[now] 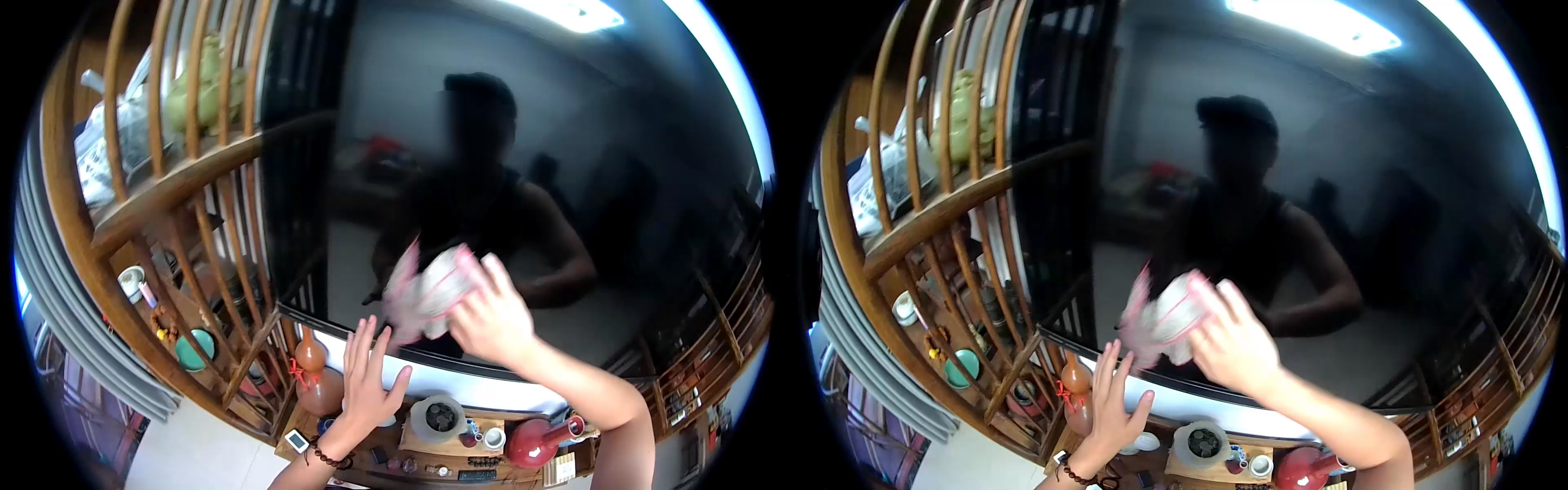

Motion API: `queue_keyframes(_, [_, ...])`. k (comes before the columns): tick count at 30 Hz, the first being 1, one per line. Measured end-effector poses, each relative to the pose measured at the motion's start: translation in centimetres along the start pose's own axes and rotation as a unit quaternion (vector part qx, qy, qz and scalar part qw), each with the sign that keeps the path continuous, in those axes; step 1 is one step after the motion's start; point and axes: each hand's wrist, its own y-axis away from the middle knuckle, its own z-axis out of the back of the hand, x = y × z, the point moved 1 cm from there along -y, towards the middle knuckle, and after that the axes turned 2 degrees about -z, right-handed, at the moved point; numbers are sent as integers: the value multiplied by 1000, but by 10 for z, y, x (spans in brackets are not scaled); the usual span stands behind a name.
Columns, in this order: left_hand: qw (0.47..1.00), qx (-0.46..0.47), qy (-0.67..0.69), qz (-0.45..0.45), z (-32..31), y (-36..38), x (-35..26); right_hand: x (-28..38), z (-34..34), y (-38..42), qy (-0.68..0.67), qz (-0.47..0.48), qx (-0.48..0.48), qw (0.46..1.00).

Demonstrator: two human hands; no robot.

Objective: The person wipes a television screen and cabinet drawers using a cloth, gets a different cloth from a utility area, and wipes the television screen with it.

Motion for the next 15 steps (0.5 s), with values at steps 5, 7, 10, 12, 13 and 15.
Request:
queue_keyframes(5, [992,-6,80,97,4,29,32,64,-52,-42,31,144,7,989])
queue_keyframes(7, [992,-24,71,104,15,27,42,69,-50,-70,47,163,32,985])
queue_keyframes(10, [991,-50,59,113,38,18,53,68,-38,-130,20,137,-13,990])
queue_keyframes(12, [989,-72,62,110,52,9,59,67,-23,-170,17,99,-72,992])
queue_keyframes(13, [989,-72,61,110,58,7,62,68,-18,-188,19,76,-98,992])
queue_keyframes(15, [987,-95,59,113,70,6,67,76,-18,-206,27,37,-115,992])
